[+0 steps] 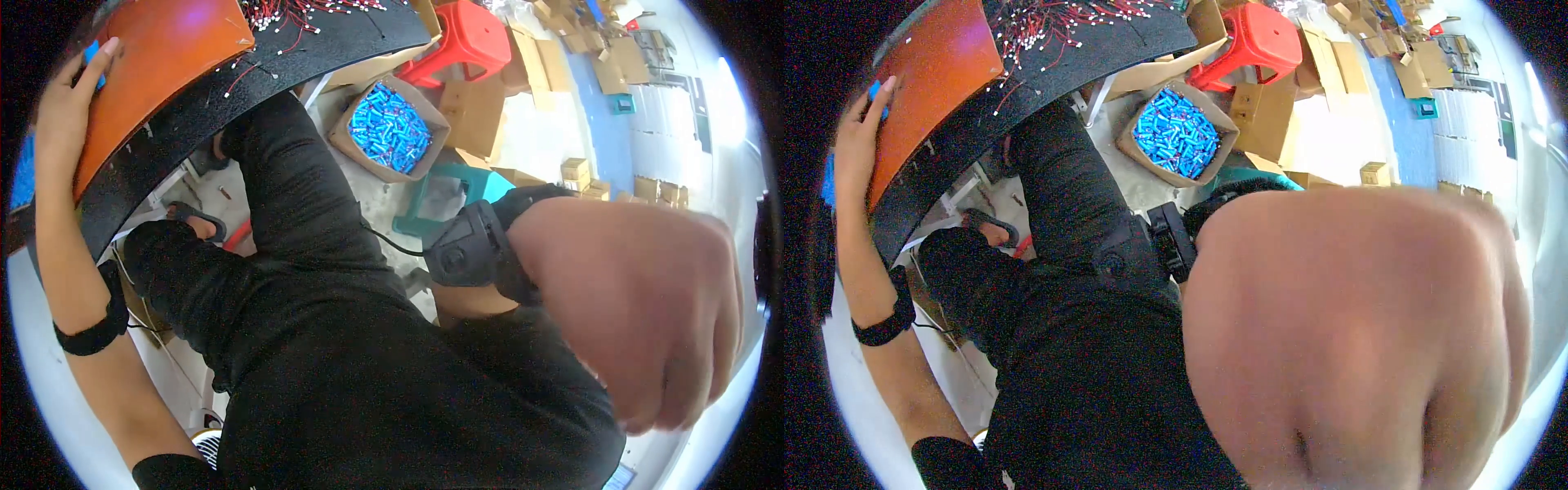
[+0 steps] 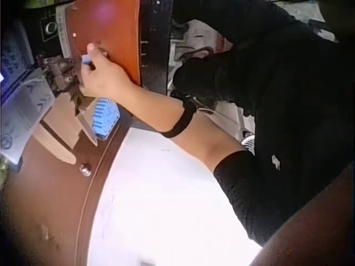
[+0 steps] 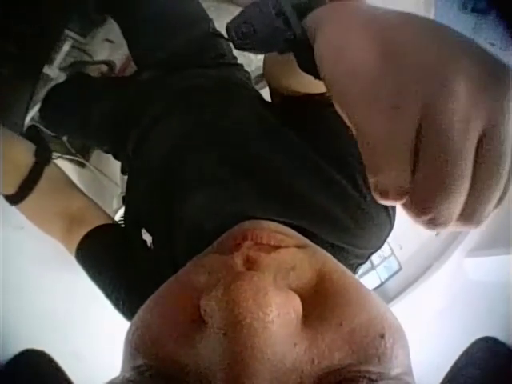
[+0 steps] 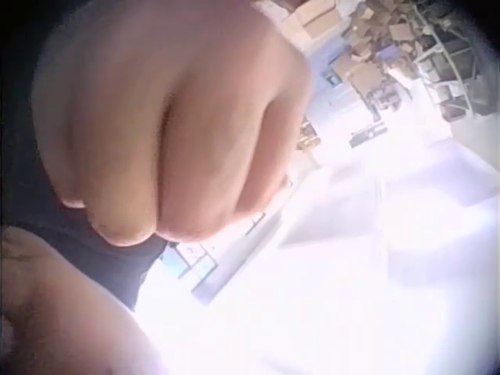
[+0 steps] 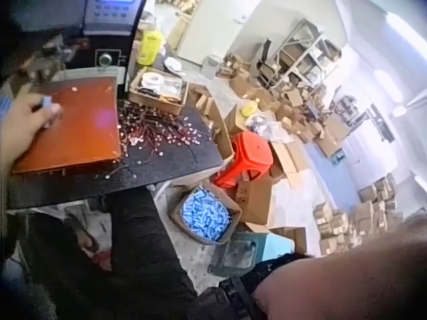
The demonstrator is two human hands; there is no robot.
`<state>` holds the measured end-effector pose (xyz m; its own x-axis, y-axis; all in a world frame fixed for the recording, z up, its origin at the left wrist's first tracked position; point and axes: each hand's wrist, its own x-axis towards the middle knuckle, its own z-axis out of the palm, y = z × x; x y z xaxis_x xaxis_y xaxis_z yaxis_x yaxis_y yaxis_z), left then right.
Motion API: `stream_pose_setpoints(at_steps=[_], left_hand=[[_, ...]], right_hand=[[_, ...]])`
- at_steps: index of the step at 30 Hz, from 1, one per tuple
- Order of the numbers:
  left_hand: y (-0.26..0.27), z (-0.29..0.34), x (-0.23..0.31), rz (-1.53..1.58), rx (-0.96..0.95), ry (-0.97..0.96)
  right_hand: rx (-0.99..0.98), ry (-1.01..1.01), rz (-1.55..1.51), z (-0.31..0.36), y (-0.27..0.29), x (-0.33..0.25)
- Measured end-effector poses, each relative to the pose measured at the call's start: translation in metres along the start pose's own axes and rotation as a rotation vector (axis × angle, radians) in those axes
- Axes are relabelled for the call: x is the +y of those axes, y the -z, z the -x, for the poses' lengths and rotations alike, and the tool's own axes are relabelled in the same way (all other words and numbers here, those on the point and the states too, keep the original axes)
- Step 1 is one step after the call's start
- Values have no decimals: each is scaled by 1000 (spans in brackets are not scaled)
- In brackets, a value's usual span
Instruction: The person picks up a battery and a wire, positions them under the welding machine, and welds the wire to the battery. After welding, the person places the battery into a box and repeats the process.
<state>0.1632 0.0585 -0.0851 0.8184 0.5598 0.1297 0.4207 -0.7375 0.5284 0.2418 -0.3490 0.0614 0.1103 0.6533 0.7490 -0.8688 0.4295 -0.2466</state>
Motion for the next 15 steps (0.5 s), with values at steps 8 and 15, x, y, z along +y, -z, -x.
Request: stream_pose_setpoints(at_steps=[8, 15], left_hand=[[0, -8, 6, -24, -16, -41], [1, -6, 8, -50, 48, -35]], right_hand=[[-409, -122, 85, -15, 7, 12], [-652, -220, 209, -35, 15, 24]])
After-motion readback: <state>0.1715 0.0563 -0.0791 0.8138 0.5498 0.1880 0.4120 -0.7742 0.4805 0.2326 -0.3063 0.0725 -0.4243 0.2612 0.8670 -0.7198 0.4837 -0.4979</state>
